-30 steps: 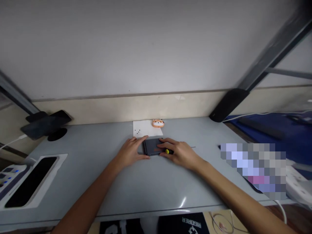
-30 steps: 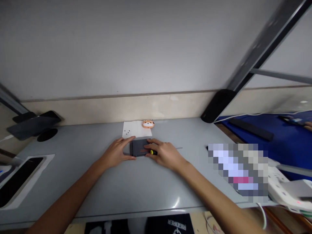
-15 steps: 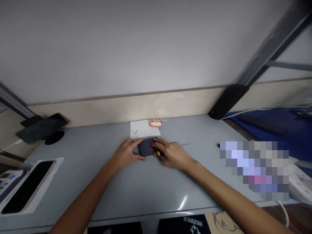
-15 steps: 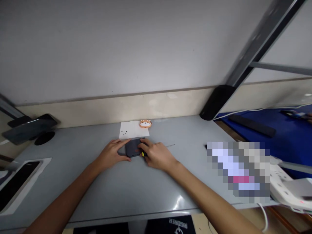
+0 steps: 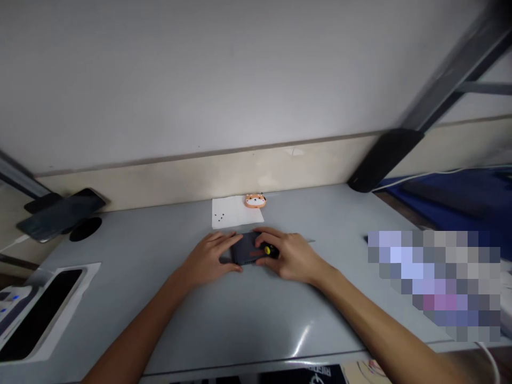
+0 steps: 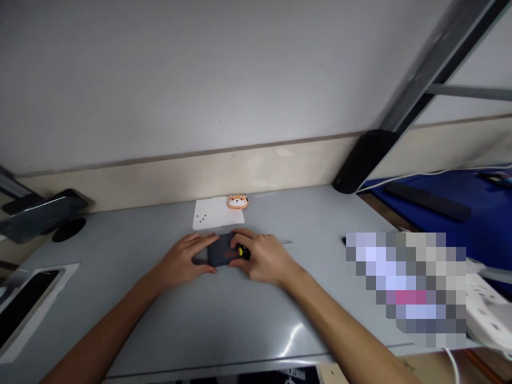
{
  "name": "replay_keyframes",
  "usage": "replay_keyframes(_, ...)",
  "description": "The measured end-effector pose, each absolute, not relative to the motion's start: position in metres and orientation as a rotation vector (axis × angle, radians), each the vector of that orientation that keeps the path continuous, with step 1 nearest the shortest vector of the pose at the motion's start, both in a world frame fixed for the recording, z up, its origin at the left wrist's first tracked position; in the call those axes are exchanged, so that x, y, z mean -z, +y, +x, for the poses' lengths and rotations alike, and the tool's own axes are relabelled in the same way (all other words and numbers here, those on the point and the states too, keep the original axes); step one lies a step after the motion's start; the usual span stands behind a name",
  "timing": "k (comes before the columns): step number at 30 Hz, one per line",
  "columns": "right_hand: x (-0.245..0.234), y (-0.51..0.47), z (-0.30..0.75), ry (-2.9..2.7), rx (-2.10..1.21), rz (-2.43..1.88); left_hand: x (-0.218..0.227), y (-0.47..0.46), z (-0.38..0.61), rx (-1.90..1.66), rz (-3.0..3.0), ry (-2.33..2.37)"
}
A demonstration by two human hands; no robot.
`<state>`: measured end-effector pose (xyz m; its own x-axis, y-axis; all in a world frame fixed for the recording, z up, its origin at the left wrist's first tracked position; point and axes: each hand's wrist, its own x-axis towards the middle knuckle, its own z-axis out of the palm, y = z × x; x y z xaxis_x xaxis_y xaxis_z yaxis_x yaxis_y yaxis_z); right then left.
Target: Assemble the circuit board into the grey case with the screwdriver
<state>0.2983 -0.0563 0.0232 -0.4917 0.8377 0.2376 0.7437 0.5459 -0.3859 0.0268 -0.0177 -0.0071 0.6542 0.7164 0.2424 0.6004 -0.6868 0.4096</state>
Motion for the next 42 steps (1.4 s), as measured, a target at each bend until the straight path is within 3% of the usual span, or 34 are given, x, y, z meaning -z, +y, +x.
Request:
replay_keyframes(11,-0.031,-0.061,0.307,-2.371,-0.476,-1.221,0.001,-0.023,0.033,-0.588,2.548,0.986)
replay_keyframes(19,-0.073,-0.056,0.330,-1.569,-0.577,-1.176,-0.013,-0.030,0.032,-0.635,2.514,0.906)
replay_keyframes(24,-0.098,-0.022,0.338,-1.539,-0.466,-1.236,-0.015,-0.029,0.032,-0.656,2.529,0.929)
replay_keyframes(35,-0.009,0.013,0.292,-1.633,-0.830,-1.170,-0.018,-0.026,0.028,-0.710,2.483,1.048)
replay_keyframes(42,0.001,0.018,0.292,-1.715,-0.864,-1.077,-0.018,-0.025,0.027,-0.795,2.461,1.057)
